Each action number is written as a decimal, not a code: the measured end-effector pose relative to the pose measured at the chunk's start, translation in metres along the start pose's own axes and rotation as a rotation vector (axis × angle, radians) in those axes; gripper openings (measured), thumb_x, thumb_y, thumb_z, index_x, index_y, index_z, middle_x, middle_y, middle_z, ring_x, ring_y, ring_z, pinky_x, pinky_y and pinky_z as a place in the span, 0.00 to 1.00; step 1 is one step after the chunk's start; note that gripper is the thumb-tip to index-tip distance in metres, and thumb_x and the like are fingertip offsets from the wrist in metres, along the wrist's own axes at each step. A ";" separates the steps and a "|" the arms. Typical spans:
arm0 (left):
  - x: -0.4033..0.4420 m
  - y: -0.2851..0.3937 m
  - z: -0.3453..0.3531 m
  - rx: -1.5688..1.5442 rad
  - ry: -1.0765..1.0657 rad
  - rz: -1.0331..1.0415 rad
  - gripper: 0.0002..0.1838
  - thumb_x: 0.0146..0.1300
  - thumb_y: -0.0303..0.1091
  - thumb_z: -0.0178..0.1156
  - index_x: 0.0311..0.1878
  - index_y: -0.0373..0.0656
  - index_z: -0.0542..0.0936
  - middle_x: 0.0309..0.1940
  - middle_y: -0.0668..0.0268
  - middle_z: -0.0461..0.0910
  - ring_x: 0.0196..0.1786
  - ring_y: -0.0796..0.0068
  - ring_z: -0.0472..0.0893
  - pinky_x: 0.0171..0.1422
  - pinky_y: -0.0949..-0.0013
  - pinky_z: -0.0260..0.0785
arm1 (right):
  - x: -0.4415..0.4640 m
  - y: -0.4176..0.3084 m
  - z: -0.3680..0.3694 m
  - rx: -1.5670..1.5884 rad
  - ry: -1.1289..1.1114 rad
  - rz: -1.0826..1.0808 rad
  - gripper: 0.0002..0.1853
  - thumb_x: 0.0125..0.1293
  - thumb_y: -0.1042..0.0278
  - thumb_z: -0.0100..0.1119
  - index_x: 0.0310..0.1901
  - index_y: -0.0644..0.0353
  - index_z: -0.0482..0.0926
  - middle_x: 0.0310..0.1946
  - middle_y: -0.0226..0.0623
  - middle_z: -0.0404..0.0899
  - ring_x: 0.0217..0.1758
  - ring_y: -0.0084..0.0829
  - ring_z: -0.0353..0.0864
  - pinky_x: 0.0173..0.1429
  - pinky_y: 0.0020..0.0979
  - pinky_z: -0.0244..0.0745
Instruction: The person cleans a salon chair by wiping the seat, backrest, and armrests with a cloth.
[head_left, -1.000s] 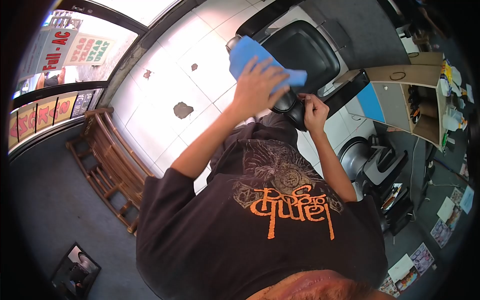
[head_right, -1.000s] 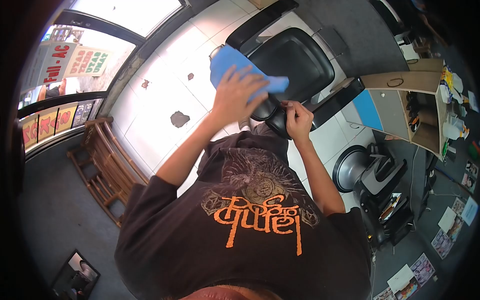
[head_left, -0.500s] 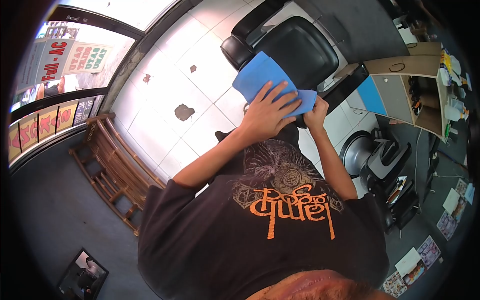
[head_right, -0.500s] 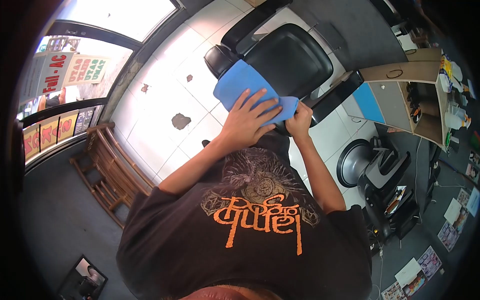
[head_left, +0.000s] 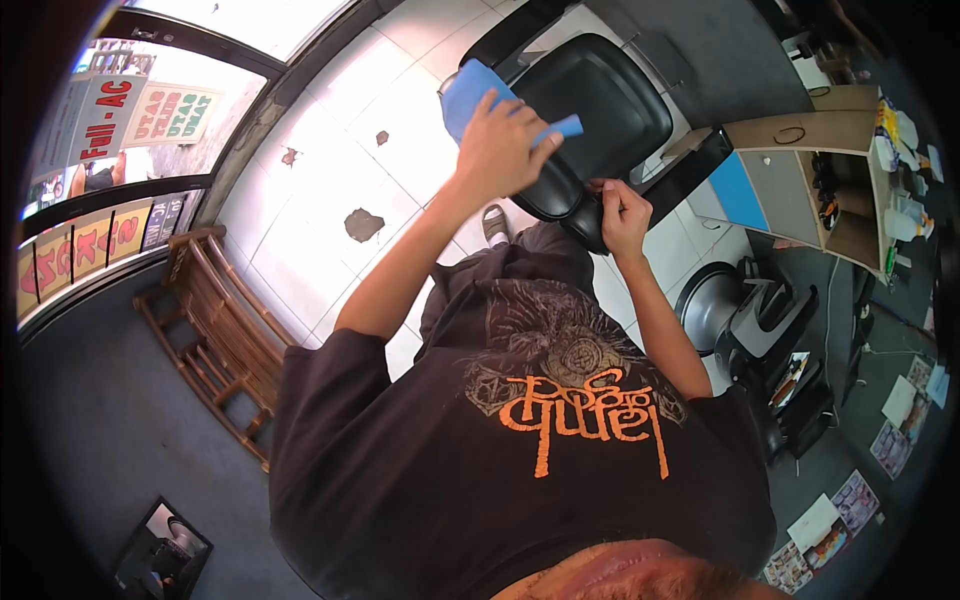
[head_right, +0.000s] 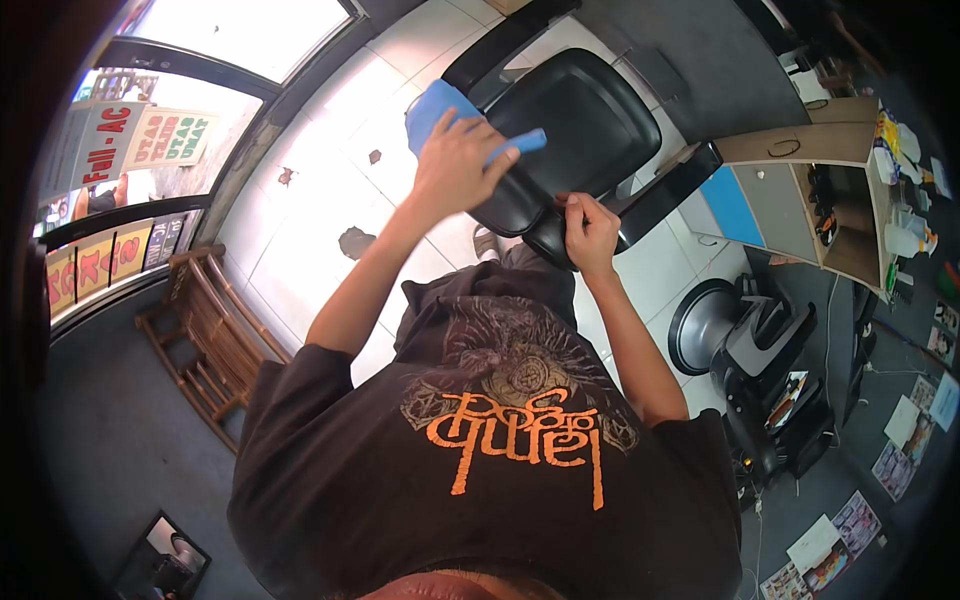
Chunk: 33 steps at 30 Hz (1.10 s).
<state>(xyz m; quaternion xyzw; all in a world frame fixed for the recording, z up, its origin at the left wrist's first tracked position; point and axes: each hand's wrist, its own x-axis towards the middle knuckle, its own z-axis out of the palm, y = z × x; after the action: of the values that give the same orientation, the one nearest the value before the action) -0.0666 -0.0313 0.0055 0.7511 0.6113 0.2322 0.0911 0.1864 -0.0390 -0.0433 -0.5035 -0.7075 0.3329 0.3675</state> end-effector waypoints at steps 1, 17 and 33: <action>-0.009 0.013 -0.003 0.000 0.000 0.027 0.20 0.75 0.50 0.60 0.54 0.46 0.89 0.53 0.63 0.87 0.69 0.55 0.78 0.83 0.44 0.55 | 0.000 0.000 0.001 0.000 -0.001 0.007 0.14 0.78 0.67 0.55 0.41 0.67 0.88 0.32 0.45 0.90 0.34 0.39 0.91 0.42 0.34 0.81; -0.027 0.061 -0.076 -2.033 -0.001 -0.694 0.32 0.85 0.56 0.43 0.69 0.34 0.74 0.62 0.54 0.82 0.62 0.63 0.83 0.71 0.55 0.74 | 0.015 -0.021 0.007 0.481 0.093 0.391 0.16 0.83 0.62 0.54 0.56 0.66 0.83 0.39 0.29 0.87 0.39 0.18 0.84 0.48 0.25 0.78; 0.014 0.073 -0.013 -2.599 -0.395 -0.780 0.24 0.82 0.53 0.52 0.60 0.41 0.82 0.53 0.60 0.88 0.54 0.64 0.88 0.66 0.59 0.80 | 0.036 -0.010 -0.008 1.511 -0.450 0.747 0.30 0.81 0.47 0.53 0.74 0.58 0.69 0.68 0.38 0.78 0.67 0.35 0.81 0.70 0.40 0.80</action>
<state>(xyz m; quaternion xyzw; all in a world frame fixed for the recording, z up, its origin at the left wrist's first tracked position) -0.0069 -0.0372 0.0513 -0.0732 0.1024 0.4825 0.8668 0.1803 -0.0062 -0.0240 -0.2464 -0.1416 0.9033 0.3213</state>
